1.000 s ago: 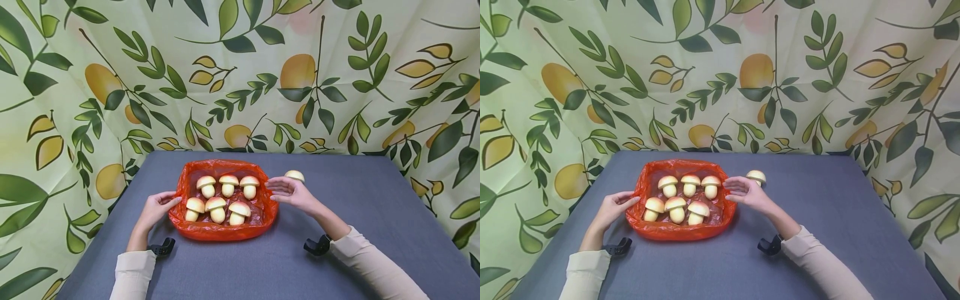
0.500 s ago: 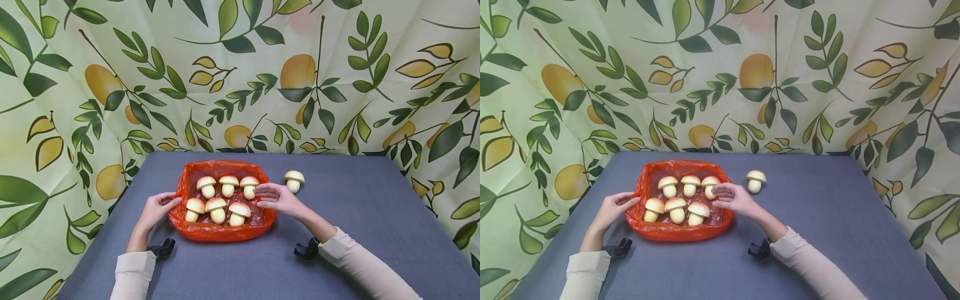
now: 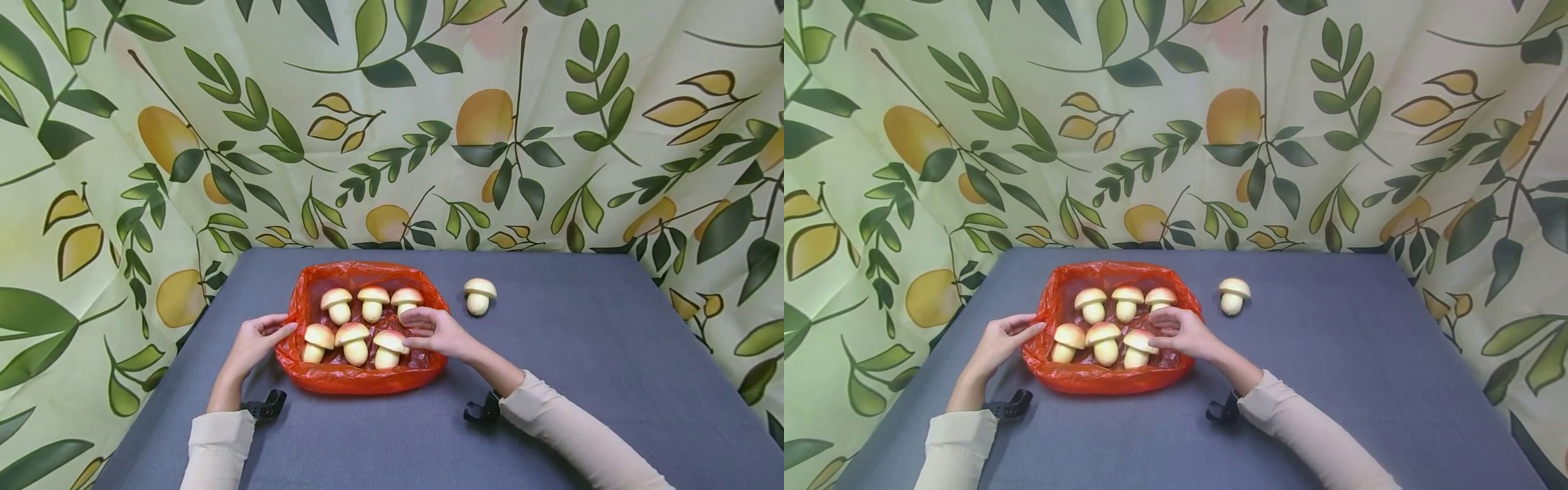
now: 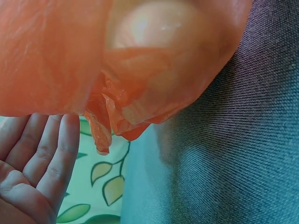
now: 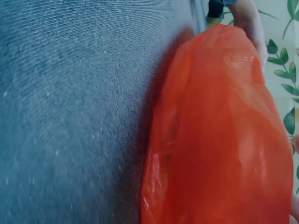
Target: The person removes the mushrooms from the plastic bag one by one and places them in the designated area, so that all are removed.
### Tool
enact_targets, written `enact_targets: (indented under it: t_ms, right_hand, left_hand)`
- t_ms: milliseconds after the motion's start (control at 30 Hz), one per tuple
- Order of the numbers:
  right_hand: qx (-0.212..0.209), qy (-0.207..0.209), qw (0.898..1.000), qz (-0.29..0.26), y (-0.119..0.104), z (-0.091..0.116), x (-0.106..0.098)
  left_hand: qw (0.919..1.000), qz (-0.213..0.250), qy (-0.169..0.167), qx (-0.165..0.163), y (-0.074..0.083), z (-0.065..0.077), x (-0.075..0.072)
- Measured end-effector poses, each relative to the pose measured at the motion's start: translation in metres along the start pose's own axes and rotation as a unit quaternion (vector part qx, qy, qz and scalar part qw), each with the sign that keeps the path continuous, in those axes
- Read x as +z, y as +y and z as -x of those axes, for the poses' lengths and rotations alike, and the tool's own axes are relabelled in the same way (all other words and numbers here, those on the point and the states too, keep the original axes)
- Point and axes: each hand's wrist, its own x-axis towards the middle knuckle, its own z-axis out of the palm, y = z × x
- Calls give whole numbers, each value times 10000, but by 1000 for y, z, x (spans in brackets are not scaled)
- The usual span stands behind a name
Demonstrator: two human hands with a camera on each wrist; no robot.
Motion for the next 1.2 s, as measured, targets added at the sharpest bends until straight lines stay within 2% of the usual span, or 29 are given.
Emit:
enact_targets:
  t_ms: [333,567,800,1200]
  right_hand:
    - [187,29,9974,697,6,-6,11]
    - [426,-47,9961,772,12,-9,11]
    - [374,-163,9943,985,15,-11,11]
    - [490,-312,9929,1041,17,-11,13]
  left_hand:
    - [9999,62,-5,100,-2,1,1]
    - [10000,3,-20,70,-2,1,1]
    - [10000,36,6,34,-2,-1,1]
    - [10000,0,35,40,-2,-2,2]
